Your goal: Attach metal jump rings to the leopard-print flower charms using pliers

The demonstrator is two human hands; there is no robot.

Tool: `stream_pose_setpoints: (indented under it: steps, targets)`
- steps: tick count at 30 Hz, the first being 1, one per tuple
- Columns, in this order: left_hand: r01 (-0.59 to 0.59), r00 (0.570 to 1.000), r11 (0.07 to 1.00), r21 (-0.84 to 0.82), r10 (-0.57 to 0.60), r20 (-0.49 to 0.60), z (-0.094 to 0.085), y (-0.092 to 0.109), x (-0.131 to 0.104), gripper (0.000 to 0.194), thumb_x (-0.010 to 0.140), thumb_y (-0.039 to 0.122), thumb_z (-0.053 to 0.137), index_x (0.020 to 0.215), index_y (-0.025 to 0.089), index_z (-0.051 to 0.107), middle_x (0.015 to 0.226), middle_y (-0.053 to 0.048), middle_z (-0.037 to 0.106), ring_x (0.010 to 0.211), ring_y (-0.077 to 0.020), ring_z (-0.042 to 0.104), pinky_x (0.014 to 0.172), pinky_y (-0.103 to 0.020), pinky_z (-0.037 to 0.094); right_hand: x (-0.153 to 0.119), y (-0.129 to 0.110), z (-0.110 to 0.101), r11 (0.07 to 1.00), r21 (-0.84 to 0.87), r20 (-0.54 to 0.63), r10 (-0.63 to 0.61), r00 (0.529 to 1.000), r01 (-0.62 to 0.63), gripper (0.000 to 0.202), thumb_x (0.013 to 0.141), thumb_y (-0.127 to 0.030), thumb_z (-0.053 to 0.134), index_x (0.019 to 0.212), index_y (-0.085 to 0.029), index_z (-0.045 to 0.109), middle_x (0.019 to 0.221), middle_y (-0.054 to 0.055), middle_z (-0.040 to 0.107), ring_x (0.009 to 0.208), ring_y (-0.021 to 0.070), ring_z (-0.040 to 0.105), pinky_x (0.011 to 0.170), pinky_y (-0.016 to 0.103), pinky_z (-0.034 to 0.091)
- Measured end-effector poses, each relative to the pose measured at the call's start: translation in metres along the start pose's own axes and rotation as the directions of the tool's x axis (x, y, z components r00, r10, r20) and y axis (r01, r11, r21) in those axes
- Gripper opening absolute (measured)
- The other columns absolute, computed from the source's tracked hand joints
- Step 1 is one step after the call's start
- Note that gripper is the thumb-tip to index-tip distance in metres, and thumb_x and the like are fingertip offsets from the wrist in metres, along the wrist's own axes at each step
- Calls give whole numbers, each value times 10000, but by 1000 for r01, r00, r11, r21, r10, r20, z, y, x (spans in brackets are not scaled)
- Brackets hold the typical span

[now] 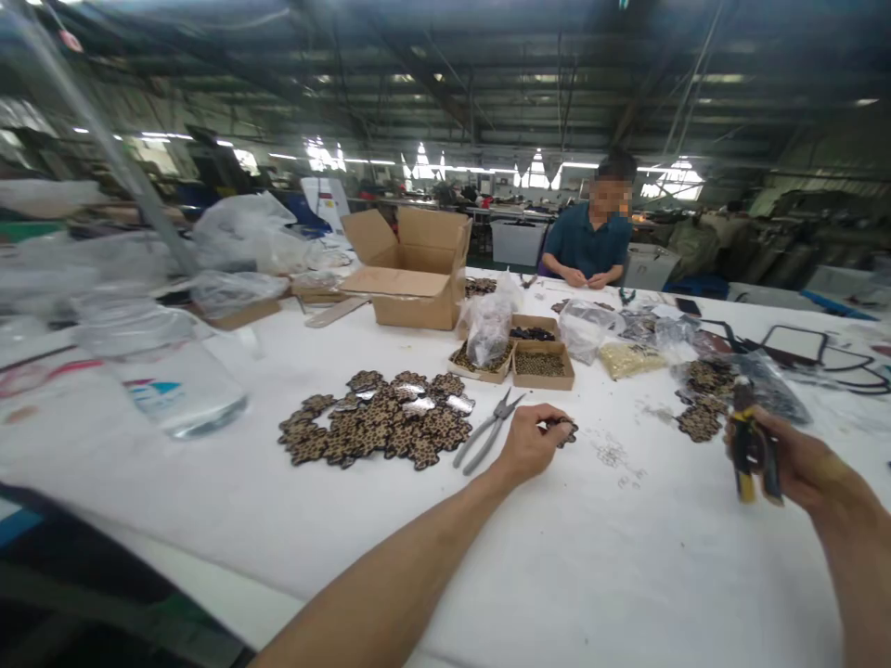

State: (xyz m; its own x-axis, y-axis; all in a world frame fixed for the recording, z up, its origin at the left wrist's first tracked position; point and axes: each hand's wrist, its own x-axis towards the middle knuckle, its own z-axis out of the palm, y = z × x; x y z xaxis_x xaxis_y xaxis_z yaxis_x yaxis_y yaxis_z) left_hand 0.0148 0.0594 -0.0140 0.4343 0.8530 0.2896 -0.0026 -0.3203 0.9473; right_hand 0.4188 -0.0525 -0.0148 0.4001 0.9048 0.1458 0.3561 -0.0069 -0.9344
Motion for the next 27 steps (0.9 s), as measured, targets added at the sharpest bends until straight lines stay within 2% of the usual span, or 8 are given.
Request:
stream_pose_setpoints:
  steps: [2, 4, 7, 9, 14, 18, 23, 27]
  targets:
    - [-23, 999, 1000, 4, 23, -24, 0, 4, -2, 213, 825, 273, 674, 938, 102, 736, 844, -93, 725, 760, -169, 685, 652, -251, 538, -2, -17, 33, 966, 249, 216, 12, 976, -67, 461, 900, -636, 458, 1017, -244, 670, 925, 149, 693, 829, 327, 683, 702, 523, 568]
    - [-45, 998, 999, 26, 45, -34, -1, 9, -4, 190, 833, 261, 664, 929, 112, 735, 843, -83, 720, 757, -163, 683, 649, -245, 530, -10, -37, 70, 941, 313, 377, 2, 926, -130, 464, 933, -597, 424, 1114, -234, 649, 940, 140, 682, 807, 287, 668, 650, 459, 563]
    - [-95, 992, 989, 115, 103, -72, -3, 16, -5, 149, 842, 243, 657, 906, 136, 739, 851, -66, 713, 781, -155, 671, 660, -236, 505, -27, -66, 112, 903, 349, 469, 65, 881, -253, 390, 934, -510, 503, 1179, -235, 631, 952, 108, 684, 748, 241, 652, 568, 378, 535]
    - [-132, 984, 975, 181, 151, -96, -5, 21, -6, 127, 846, 231, 654, 895, 153, 742, 858, -57, 707, 806, -152, 657, 673, -234, 487, -38, -83, 123, 889, 394, 430, 45, 901, -233, 410, 932, -499, 538, 1220, -216, 612, 983, 115, 698, 824, 255, 672, 649, 387, 555]
    - [-196, 968, 950, 244, 226, -104, -8, 28, -8, 104, 852, 209, 651, 880, 168, 742, 842, -48, 701, 801, -151, 630, 692, -245, 471, -56, -107, 124, 981, 180, 306, 9, 952, -67, 530, 901, -553, 605, 1261, -166, 572, 946, 147, 722, 730, 272, 684, 531, 336, 502]
    - [-236, 956, 939, 250, 271, -116, -8, 31, -10, 100, 853, 204, 650, 877, 171, 741, 830, -50, 700, 778, -154, 616, 698, -259, 467, -61, -100, 135, 955, -192, 202, -186, 962, 225, 431, 914, -520, 601, 1214, -211, 596, 933, 107, 713, 800, 262, 669, 656, 364, 537]
    - [-281, 942, 929, 242, 316, -117, -8, 37, -11, 84, 854, 205, 650, 874, 179, 727, 851, -56, 706, 804, -169, 625, 752, -285, 488, -55, -77, 152, 743, -412, 212, -485, 849, 527, 491, 960, -330, 478, 1440, -242, 422, 1195, 134, 634, 1018, 288, 625, 870, 447, 532]
    - [-322, 927, 918, 232, 356, -121, -7, 39, -12, 77, 849, 187, 652, 867, 178, 726, 847, -59, 708, 813, -177, 628, 776, -303, 495, -49, -64, 161, 567, -530, 299, -570, 765, 630, 686, 884, -164, 464, 1544, -250, 297, 1259, 155, 554, 1121, 327, 551, 922, 504, 516]
